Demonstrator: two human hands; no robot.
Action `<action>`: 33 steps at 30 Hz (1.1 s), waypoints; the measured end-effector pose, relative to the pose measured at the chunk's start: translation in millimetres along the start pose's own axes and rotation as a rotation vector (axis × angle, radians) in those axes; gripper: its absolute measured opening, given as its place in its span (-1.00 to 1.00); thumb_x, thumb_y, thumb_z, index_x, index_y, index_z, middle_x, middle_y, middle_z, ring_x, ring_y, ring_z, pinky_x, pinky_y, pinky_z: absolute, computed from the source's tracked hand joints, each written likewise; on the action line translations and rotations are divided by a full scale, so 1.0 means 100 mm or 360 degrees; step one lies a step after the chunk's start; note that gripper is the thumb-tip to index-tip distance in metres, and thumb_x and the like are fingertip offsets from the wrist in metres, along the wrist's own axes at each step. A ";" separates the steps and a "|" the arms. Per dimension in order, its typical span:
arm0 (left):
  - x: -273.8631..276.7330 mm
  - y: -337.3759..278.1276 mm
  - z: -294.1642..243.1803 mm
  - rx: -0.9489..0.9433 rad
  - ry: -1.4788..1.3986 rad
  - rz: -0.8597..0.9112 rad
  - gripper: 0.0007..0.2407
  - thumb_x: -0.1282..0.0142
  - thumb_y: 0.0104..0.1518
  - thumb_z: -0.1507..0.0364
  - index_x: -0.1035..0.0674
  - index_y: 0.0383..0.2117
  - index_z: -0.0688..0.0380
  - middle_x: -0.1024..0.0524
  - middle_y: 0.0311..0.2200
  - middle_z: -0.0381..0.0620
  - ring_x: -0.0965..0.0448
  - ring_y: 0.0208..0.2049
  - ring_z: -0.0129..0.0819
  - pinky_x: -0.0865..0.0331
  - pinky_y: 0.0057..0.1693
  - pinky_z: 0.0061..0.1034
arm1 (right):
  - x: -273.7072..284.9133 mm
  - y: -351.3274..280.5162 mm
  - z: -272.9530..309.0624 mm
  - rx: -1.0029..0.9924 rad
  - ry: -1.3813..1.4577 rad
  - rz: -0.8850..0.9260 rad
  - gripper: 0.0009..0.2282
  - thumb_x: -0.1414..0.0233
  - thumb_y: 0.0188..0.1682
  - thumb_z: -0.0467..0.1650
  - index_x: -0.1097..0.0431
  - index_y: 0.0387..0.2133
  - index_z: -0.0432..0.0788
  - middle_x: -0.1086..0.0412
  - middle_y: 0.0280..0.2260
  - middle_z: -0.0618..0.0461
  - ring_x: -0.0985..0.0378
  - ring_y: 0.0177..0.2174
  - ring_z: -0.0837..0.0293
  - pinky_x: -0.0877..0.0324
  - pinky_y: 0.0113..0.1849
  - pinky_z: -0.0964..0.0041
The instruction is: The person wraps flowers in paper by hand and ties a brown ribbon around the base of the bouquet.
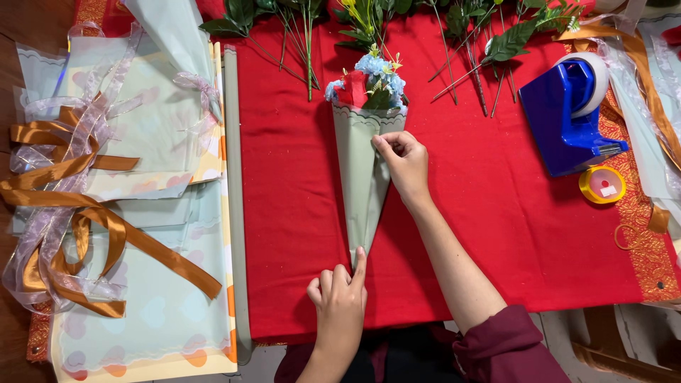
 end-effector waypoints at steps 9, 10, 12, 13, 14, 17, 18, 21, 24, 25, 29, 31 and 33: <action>0.10 0.07 -0.15 -0.0107 0.0404 0.0012 -0.43 -0.12 -0.02 0.61 -0.47 0.23 -0.13 -0.27 -0.52 -0.32 -0.33 -0.41 -0.38 -0.26 -0.04 -0.29 | 0.01 -0.04 0.11 -0.0070 0.0183 0.0026 -0.88 -0.24 -0.01 -0.36 -0.49 -0.33 -0.13 -0.25 -0.57 0.27 -0.28 -0.52 0.47 -0.31 -0.43 0.58; 0.10 0.08 -0.15 -0.0106 0.0406 0.0012 -0.43 -0.12 -0.02 0.61 -0.47 0.23 -0.13 -0.27 -0.52 -0.32 -0.33 -0.41 -0.38 -0.26 -0.04 -0.29 | 0.01 -0.04 0.11 -0.0070 0.0185 0.0027 -0.88 -0.24 -0.01 -0.36 -0.49 -0.33 -0.13 -0.25 -0.57 0.27 -0.28 -0.52 0.47 -0.31 -0.43 0.58; 0.13 0.09 -0.19 -0.0152 0.0435 -0.0038 -0.47 -0.13 -0.01 0.61 -0.50 0.20 -0.05 -0.28 -0.51 -0.32 -0.32 -0.41 -0.40 -0.26 -0.04 -0.33 | 0.03 -0.04 0.13 -0.0031 0.0136 -0.0002 -0.88 -0.24 -0.01 -0.37 -0.48 -0.31 -0.11 -0.27 -0.54 0.26 -0.28 -0.51 0.47 -0.30 -0.42 0.58; 0.12 0.09 -0.19 -0.0156 0.0436 -0.0039 -0.47 -0.13 -0.01 0.61 -0.50 0.20 -0.05 -0.28 -0.51 -0.32 -0.32 -0.41 -0.40 -0.26 -0.04 -0.33 | 0.05 -0.05 0.17 -0.0030 0.0139 -0.0005 -0.88 -0.24 -0.01 -0.37 -0.48 -0.31 -0.11 -0.27 -0.54 0.26 -0.28 -0.51 0.47 -0.30 -0.42 0.58; 0.12 0.09 -0.21 -0.0169 0.0477 -0.0048 -0.49 -0.12 0.01 0.61 -0.51 0.19 -0.05 -0.29 -0.51 -0.33 -0.32 -0.41 -0.41 -0.25 -0.04 -0.33 | 0.08 -0.06 0.23 -0.0002 0.0109 -0.0015 -0.89 -0.23 0.00 -0.37 -0.48 -0.29 -0.11 -0.29 -0.52 0.26 -0.29 -0.48 0.46 -0.32 -0.39 0.57; 0.12 0.10 -0.24 -0.0197 0.0551 -0.0056 -0.52 -0.10 0.04 0.59 -0.53 0.18 -0.05 -0.29 -0.51 -0.35 -0.32 -0.41 -0.42 -0.22 -0.02 -0.34 | 0.26 -0.10 0.43 0.0053 0.0096 -0.0068 -0.90 -0.20 0.02 -0.38 -0.48 -0.27 -0.10 -0.31 -0.47 0.23 -0.31 -0.43 0.42 -0.33 -0.32 0.54; 0.12 0.10 -0.25 -0.0201 0.0585 -0.0052 -0.53 -0.09 0.05 0.58 -0.53 0.17 -0.05 -0.28 -0.51 -0.36 -0.32 -0.42 -0.43 -0.19 -0.01 -0.35 | 0.34 -0.12 0.50 0.0080 0.0111 -0.0101 -0.91 -0.18 0.03 -0.38 -0.47 -0.25 -0.10 -0.32 -0.45 0.21 -0.32 -0.40 0.40 -0.32 -0.29 0.52; 0.10 0.10 -0.26 -0.0222 0.0613 -0.0017 -0.54 -0.10 0.06 0.55 -0.53 0.17 -0.04 -0.30 -0.50 -0.37 -0.34 -0.40 -0.44 -0.18 0.00 -0.35 | 0.69 -0.24 0.65 0.0151 0.0139 -0.0251 -0.94 -0.15 0.07 -0.43 -0.47 -0.25 -0.13 -0.43 -0.34 0.17 -0.38 -0.31 0.37 -0.34 -0.23 0.52; 0.09 0.10 -0.25 -0.0242 0.0626 -0.0012 -0.53 -0.10 0.05 0.54 -0.52 0.18 -0.04 -0.29 -0.49 -0.37 -0.34 -0.39 -0.44 -0.17 0.01 -0.34 | 1.26 -0.37 0.68 0.0268 -0.0004 -0.0457 -0.94 -0.10 0.13 -0.46 -0.44 -0.18 -0.14 -0.44 -0.26 0.13 -0.43 -0.25 0.34 -0.35 -0.18 0.51; 0.09 0.10 -0.26 -0.0252 0.0624 -0.0010 -0.53 -0.10 0.05 0.54 -0.52 0.18 -0.04 -0.29 -0.49 -0.37 -0.34 -0.39 -0.44 -0.17 0.01 -0.34 | 1.55 -0.34 0.63 0.0264 -0.0005 -0.0466 -0.94 -0.10 0.13 -0.46 -0.44 -0.18 -0.14 -0.44 -0.26 0.13 -0.43 -0.25 0.34 -0.35 -0.18 0.51; 0.11 0.09 -0.26 -0.0275 0.0619 -0.0022 -0.55 -0.11 0.05 0.54 -0.54 0.16 -0.04 -0.28 -0.50 -0.38 -0.34 -0.39 -0.44 -0.13 0.03 -0.34 | 2.87 -0.28 0.67 0.0564 -0.0691 -0.0793 -0.93 -0.07 0.30 -0.53 -0.52 -0.08 -0.21 -0.36 -0.17 0.01 -0.36 -0.29 0.24 -0.34 -0.22 0.33; 0.09 0.09 -0.27 -0.0302 0.0641 -0.0007 -0.54 -0.13 0.04 0.53 -0.54 0.16 -0.04 -0.27 -0.51 -0.39 -0.34 -0.39 -0.46 -0.10 0.04 -0.35 | 3.44 -0.19 0.59 0.0646 -0.0942 -0.0848 -0.89 -0.07 0.32 -0.59 -0.56 -0.03 -0.28 -0.33 -0.10 -0.09 -0.39 -0.27 0.17 -0.39 -0.19 0.25; 0.10 0.10 -0.26 -0.0294 0.0637 -0.0040 -0.55 -0.12 0.04 0.55 -0.56 0.15 -0.05 -0.24 -0.53 -0.37 -0.32 -0.41 -0.45 -0.09 0.06 -0.34 | 3.81 0.06 0.28 0.0363 -0.1338 -0.0563 -0.89 -0.15 0.40 -0.44 -0.62 0.07 -0.02 -0.14 -0.04 -0.13 -0.31 -0.05 0.00 -0.37 -0.02 0.10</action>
Point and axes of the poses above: each hand's wrist, its own y-axis towards the middle knuckle, its own x-axis out of the back of the hand, z = x × y, the point moved 9 cm from there along y, towards the middle knuckle
